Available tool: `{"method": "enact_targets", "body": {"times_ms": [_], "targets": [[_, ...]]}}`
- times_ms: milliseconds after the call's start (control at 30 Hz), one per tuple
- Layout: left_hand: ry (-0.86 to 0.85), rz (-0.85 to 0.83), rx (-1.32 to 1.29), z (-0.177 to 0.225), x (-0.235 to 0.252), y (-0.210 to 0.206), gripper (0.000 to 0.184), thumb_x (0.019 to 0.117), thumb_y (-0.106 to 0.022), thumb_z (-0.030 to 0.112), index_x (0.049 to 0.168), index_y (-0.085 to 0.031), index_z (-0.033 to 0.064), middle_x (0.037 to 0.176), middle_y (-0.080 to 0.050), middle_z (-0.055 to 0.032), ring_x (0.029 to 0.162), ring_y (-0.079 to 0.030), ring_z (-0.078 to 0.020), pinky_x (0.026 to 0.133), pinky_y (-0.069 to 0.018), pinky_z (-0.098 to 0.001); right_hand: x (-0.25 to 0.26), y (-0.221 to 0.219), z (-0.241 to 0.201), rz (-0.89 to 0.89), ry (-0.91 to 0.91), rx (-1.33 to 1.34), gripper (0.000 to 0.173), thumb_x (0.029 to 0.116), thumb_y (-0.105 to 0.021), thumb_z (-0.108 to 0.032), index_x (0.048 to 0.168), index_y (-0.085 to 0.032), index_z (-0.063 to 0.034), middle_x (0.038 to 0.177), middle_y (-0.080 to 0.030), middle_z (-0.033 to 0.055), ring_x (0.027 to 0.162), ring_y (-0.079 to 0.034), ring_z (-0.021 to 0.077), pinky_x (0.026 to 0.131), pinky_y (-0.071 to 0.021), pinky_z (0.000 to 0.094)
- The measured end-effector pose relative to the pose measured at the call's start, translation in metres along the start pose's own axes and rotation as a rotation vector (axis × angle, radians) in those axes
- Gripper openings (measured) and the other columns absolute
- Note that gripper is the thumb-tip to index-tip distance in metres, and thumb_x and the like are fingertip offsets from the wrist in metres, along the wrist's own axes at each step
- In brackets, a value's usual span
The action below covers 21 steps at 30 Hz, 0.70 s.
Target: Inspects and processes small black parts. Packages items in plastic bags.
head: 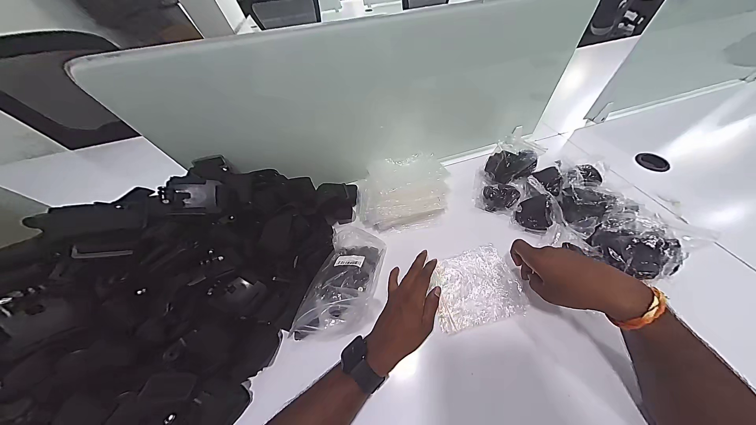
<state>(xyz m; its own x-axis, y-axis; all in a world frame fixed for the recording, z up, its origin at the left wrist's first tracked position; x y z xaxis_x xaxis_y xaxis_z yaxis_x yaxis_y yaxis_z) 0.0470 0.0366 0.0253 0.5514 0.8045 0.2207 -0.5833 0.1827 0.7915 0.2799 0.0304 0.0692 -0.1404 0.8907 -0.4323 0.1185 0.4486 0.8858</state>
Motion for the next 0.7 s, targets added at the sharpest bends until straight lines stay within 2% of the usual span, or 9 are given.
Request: {"method": "enact_targets", "body": {"times_ms": [67,133,300,367,433,500,567,633,700], "targets": [[-0.004,0.008,-0.001,0.001,0.0,0.001,0.052,0.105,-0.039,0.018,0.156,-0.042,0.0083,0.165,-0.034,-0.0106,0.15,-0.038,-0.0243,0.121,-0.0229,-0.0642,0.002,-0.001,-0.002,0.003,0.001,-0.003,0.031,0.0949,-0.058,-0.011,0.125,-0.052,-0.008,0.09,-0.066,0.0138,0.082,-0.068,0.0355,0.07,-0.0535,0.0574],[-0.009,0.019,-0.006,0.001,0.0,0.002,0.058,0.0976,-0.043,0.007,0.155,-0.042,0.0076,0.165,-0.035,-0.0104,0.149,-0.039,-0.0248,0.12,-0.0238,-0.0654,0.003,-0.005,-0.007,-0.028,0.024,0.025,0.028,0.0966,-0.057,-0.011,0.124,-0.051,-0.009,0.091,-0.067,0.0121,0.082,-0.068,0.0328,0.071,-0.0542,0.0551],[-0.001,0.01,-0.02,0.001,0.001,0.002,0.063,0.0925,-0.047,0.002,0.155,-0.042,0.0076,0.165,-0.034,-0.0105,0.15,-0.038,-0.0254,0.119,-0.0235,-0.0668,0.004,0.0,0.003,-0.001,0.015,0.057,0.033,0.0947,-0.059,-0.012,0.126,-0.051,-0.0085,0.089,-0.067,0.0116,0.078,-0.067,0.032,0.069,-0.0536,0.0554],[-0.004,0.015,-0.024,0.001,0.001,0.001,0.063,0.0919,-0.048,0.002,0.154,-0.043,0.0075,0.165,-0.035,-0.0108,0.15,-0.038,-0.0262,0.119,-0.0238,-0.0672,0.005,0.012,0.01,0.108,0.024,0.083,0.032,0.0956,-0.058,-0.013,0.127,-0.054,-0.0091,0.089,-0.068,0.011,0.078,-0.067,0.0307,0.07,-0.0537,0.0555],[-0.003,0.023,-0.025,0.001,0.001,0.003,0.062,0.0919,-0.048,0.002,0.153,-0.045,0.0082,0.164,-0.035,-0.0109,0.15,-0.038,-0.0267,0.119,-0.0247,-0.0674,0.004,0.033,0.015,0.303,0.039,0.123,0.028,0.0983,-0.057,-0.015,0.125,-0.059,-0.0078,0.093,-0.07,0.0113,0.082,-0.069,0.0294,0.074,-0.056,0.0554],[0.001,0.035,-0.025,0.001,0.001,0.004,0.062,0.0911,-0.049,0.002,0.153,-0.046,0.0093,0.164,-0.036,-0.0109,0.151,-0.036,-0.0265,0.118,-0.0245,-0.0675,0.006,0.061,0.022,0.537,0.048,0.128,0.021,0.098,-0.061,-0.014,0.116,-0.064,-0.0027,0.094,-0.069,0.0159,0.083,-0.07,0.0336,0.075,-0.0564,0.059],[0.001,0.044,-0.015,0.0,0.0,0.004,0.062,0.0905,-0.049,0.003,0.152,-0.047,0.011,0.164,-0.036,-0.0098,0.151,-0.035,-0.0264,0.118,-0.0243,-0.0678,0.015,0.082,0.031,0.675,0.012,0.099,0.022,0.0965,-0.065,-0.015,0.112,-0.065,0.001,0.097,-0.067,0.0214,0.087,-0.068,0.0393,0.076,-0.0545,0.0632],[0.001,0.051,-0.003,0.0,0.001,0.004,0.062,0.09,-0.05,0.003,0.152,-0.048,0.0118,0.163,-0.038,-0.0095,0.151,-0.035,-0.0272,0.117,-0.025,-0.0684,0.036,0.091,0.042,0.679,-0.024,0.049,0.039,0.0963,-0.071,-0.028,0.122,-0.065,0.0014,0.113,-0.065,0.0262,0.102,-0.065,0.0457,0.086,-0.0515,0.0674],[0.007,0.047,0.002,0.0,0.001,0.004,0.062,0.0904,-0.05,0.004,0.152,-0.048,0.0126,0.163,-0.038,-0.0091,0.151,-0.036,-0.0274,0.117,-0.0249,-0.0683,0.065,0.088,0.05,0.625,-0.052,-0.032,0.064,0.0891,-0.078,-0.043,0.137,-0.06,-0.004,0.129,-0.061,0.0275,0.115,-0.06,0.0508,0.09,-0.0485,0.0711]]}}
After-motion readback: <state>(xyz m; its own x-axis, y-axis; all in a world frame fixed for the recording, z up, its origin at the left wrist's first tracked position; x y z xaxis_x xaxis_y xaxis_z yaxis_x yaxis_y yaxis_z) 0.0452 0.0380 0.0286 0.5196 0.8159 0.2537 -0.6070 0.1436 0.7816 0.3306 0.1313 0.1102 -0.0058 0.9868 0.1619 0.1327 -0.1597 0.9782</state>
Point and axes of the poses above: each hand's wrist, its own x-axis towards the middle knuckle, its own y-axis out of the back of the hand, z = x × y, the point moved 9 cm from there along x, towards the middle knuckle
